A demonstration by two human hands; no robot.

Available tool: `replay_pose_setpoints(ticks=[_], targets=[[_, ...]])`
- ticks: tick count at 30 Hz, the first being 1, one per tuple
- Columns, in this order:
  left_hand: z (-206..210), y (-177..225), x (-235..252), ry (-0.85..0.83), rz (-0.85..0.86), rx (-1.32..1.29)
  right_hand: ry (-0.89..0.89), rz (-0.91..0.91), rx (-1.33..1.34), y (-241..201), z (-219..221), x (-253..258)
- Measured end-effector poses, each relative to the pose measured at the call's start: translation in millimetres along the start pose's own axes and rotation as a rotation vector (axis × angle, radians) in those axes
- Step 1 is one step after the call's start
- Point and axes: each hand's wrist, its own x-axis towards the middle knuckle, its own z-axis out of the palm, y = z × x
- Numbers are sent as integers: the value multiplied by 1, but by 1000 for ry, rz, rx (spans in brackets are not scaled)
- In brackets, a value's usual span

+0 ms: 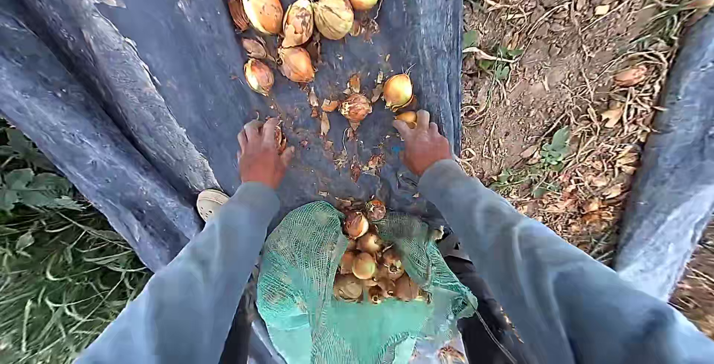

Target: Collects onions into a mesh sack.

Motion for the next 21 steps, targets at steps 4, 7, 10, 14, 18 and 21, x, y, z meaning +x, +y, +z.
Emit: replay_pose_setpoints(ticks=[4, 7, 10, 14, 18, 21], targets=[[25, 12, 3, -51, -220, -304, -33, 111, 280, -10, 18, 1], [42, 44, -56, -357, -253, -1026, -242, 190, 735, 3, 69, -38], [82, 68, -102, -625, -336, -1046, -411, 285, 887, 6, 117, -67], [142, 71, -110, -730, -432, -865, -513, 302, 933, -5, 137, -68], [150, 70, -123, -906, -192, -623, -597, 254, 896, -16, 147, -108], [115, 74, -164, -1204, 127, -213, -759, 90, 644, -14, 149, -187]])
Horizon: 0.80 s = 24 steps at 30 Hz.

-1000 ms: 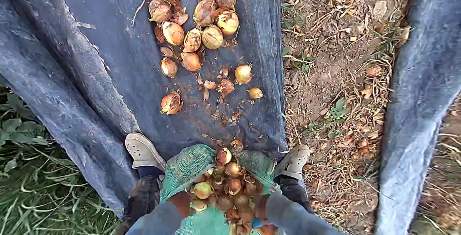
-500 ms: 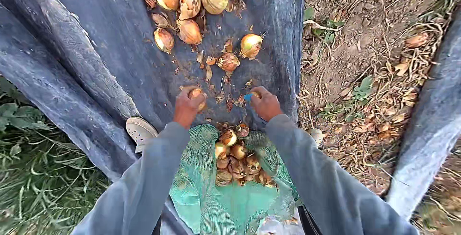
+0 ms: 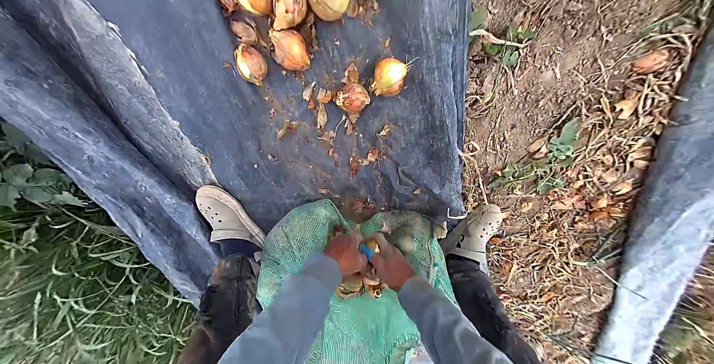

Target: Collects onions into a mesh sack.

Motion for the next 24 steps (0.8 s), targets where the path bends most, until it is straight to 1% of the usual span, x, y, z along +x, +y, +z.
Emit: replay_pose_setpoints(ticks=[1, 2, 3, 4, 5, 7, 8, 9, 10, 12, 14, 15, 16, 18, 19, 20, 21, 23, 24], targets=[[13, 5, -17, -148, -8, 118, -151, 14, -159, 1, 9, -20], [23, 9, -31, -261, -7, 185, -270, 16, -288, -3, 15, -33], [24, 13, -42, -296, 2, 204, -307, 12, -347, -10, 12, -38], [16, 15, -51, -202, 25, 135, -236, -10, -313, -19, -2, -39], [0, 16, -55, -5, 47, -36, -87, -36, -222, -33, -26, -39], [-54, 23, -51, 425, 97, -509, 289, -120, 45, -68, -90, -21], [-86, 28, -44, 592, 137, -726, 442, -171, 189, -87, -123, -7], [-117, 34, -35, 711, 186, -889, 541, -212, 323, -107, -155, 6], [-148, 41, -25, 795, 234, -1000, 593, -228, 415, -128, -185, 20], [-199, 61, -7, 859, 290, -1091, 596, -233, 502, -166, -228, 46], [-222, 82, 13, 869, 319, -1070, 546, -263, 496, -188, -239, 64], [-222, 91, 18, 877, 317, -1031, 521, -278, 488, -192, -235, 69], [-212, 97, 20, 883, 302, -1006, 506, -286, 497, -190, -223, 69], [-169, 94, 9, 888, 286, -990, 480, -295, 527, -172, -190, 51], [-135, 86, -3, 871, 272, -964, 461, -299, 491, -156, -167, 35], [-94, 74, -18, 867, 225, -884, 442, -292, 397, -136, -140, 15], [-52, 61, -35, 862, 156, -727, 426, -256, 235, -118, -112, -9], [24, 30, -64, 887, 9, -210, 347, -105, -212, -81, -58, -59], [57, 11, -75, 929, -27, 34, 307, -43, -395, -64, -33, -79]])
